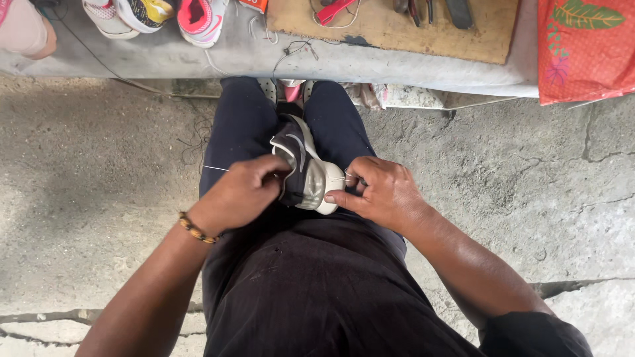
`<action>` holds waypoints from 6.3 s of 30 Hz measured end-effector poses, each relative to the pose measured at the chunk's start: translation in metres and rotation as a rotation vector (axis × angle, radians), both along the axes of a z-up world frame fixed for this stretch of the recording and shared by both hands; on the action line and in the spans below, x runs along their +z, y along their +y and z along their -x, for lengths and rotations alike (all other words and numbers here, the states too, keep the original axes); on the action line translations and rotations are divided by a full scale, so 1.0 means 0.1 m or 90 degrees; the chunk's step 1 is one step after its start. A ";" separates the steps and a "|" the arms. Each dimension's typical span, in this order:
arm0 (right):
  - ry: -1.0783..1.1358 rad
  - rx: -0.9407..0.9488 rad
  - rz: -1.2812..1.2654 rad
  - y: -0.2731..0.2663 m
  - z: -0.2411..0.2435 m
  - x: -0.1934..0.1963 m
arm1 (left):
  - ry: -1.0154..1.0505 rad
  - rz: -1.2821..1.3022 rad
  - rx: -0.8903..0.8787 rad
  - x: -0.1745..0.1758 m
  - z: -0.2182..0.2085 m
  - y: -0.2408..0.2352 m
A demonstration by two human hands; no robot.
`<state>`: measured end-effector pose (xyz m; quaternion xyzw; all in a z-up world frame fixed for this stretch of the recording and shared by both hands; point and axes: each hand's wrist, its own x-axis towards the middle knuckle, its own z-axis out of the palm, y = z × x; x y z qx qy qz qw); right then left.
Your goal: The person holds a dark-colored sneaker on their lap and uses a needle and white thread to stitch along the side of the shoe. They repeatedly push the needle through the material and pull the thread tight, working on the same area throughout the clip.
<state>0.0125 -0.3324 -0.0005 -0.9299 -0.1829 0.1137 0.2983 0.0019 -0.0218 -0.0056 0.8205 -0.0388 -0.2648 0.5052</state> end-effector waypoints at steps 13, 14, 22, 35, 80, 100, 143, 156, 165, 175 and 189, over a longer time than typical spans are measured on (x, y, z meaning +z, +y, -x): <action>0.015 0.072 -0.020 -0.03 -0.03 -0.01 | -0.151 -0.335 -0.055 -0.25 -0.05 0.14; 0.016 0.078 -0.014 -0.04 -0.03 -0.01 | -0.143 -0.335 -0.039 -0.26 -0.05 0.18; 0.003 0.094 0.005 -0.03 -0.06 0.00 | -0.057 -0.226 0.095 -0.34 -0.08 0.37; 0.215 0.109 0.133 0.04 -0.25 0.20 | 0.001 0.008 0.204 -0.39 -0.09 0.49; 0.180 -0.198 -0.132 -0.29 -0.05 -0.14 | 0.091 0.113 0.045 -0.07 0.20 -0.29; 0.165 -0.234 -0.432 -0.26 -0.13 -0.05 | -0.086 0.070 -0.012 0.57 0.04 -0.65; 0.124 -0.227 -0.369 0.20 -0.24 0.50 | -0.445 0.029 0.064 0.81 0.02 -0.22; 0.160 -0.217 0.073 -0.31 -0.45 0.15 | -0.058 -0.015 -0.009 -0.06 -0.33 -0.69; 0.258 -0.171 -0.147 -0.37 -0.23 0.44 | 0.089 0.117 -0.005 0.14 -0.44 -0.63; 0.121 -0.175 -0.276 -0.30 -0.08 0.07 | 0.160 0.322 0.023 -0.06 -0.40 -0.51; 0.162 -0.039 -0.148 -0.35 -0.22 0.50 | 0.266 0.472 0.097 -0.38 -0.27 -0.48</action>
